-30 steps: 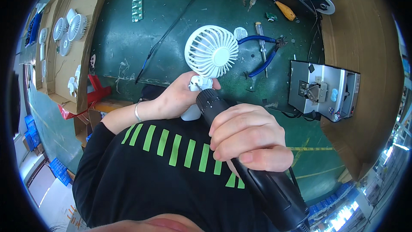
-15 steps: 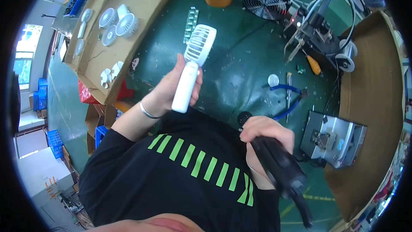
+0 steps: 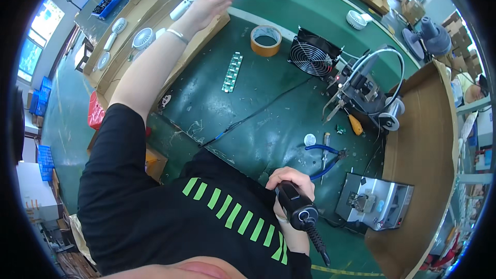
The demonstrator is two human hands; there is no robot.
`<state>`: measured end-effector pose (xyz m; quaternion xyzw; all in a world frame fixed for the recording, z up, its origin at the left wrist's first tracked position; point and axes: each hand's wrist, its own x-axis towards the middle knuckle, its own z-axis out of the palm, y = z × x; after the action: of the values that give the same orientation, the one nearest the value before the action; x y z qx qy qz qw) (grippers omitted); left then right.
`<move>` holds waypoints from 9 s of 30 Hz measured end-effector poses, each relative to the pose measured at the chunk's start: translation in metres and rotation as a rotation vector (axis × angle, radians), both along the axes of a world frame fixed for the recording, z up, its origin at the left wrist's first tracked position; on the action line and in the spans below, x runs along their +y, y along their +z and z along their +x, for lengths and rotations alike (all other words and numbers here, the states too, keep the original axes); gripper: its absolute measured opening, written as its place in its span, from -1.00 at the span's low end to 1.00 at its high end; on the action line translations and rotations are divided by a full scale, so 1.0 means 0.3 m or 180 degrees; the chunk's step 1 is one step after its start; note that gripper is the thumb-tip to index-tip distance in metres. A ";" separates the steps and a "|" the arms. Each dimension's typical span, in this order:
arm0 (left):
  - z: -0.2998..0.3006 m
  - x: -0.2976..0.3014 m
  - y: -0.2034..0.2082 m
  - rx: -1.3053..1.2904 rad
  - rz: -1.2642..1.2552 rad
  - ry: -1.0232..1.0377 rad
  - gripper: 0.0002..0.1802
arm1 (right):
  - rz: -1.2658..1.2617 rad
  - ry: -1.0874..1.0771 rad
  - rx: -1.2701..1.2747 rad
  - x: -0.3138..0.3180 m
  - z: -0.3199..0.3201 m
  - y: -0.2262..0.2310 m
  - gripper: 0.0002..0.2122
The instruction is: The person assembles a portable handheld fan by installing the circuit board and battery into the plastic housing, then securing the casing with screws using a screwdriver.
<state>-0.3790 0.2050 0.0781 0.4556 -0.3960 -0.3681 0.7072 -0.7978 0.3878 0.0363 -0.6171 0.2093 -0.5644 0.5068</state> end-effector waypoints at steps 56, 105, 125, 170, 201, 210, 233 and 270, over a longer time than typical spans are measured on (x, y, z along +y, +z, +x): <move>-0.791 0.599 -0.120 0.1515 0.0743 -0.1496 -0.45 | 0.0169 0.0007 -0.0641 -0.058 -0.033 -0.013 -0.22; -0.817 0.630 -0.158 0.1171 0.0993 -0.1173 -0.29 | -0.0450 -0.0770 -0.0171 -0.168 -0.123 -0.004 -0.10; -0.819 0.642 -0.155 0.1199 0.0969 -0.1539 0.40 | -0.0381 -0.0846 -0.0405 -0.201 -0.146 -0.011 -0.04; -0.767 0.644 -0.164 0.2729 0.0728 -0.2121 -0.49 | 0.1647 -0.2686 -0.0216 0.032 -0.294 -0.035 -0.53; -0.853 0.721 0.064 -0.1948 -0.1687 -0.1522 -0.41 | -0.0841 -0.0829 0.1737 0.090 -0.210 0.053 -0.71; -0.972 0.685 0.143 -0.4064 -0.0323 -0.2267 -0.49 | -0.2721 -0.2889 0.1361 0.148 -0.514 0.166 -0.68; -1.104 0.684 -0.267 -0.5195 -0.0439 -0.0317 -0.47 | -0.1338 -0.3977 0.0817 0.196 -1.033 0.094 -0.49; -1.081 0.693 -0.247 -0.4583 -0.0501 -0.0188 -0.48 | -0.0045 -0.2259 0.2004 -0.944 -1.456 -0.037 -0.58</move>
<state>-0.7035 0.4129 0.0039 0.5219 -0.8010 0.0338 0.2914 -1.2345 0.1048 0.0252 -0.6520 0.5468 -0.4896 0.1903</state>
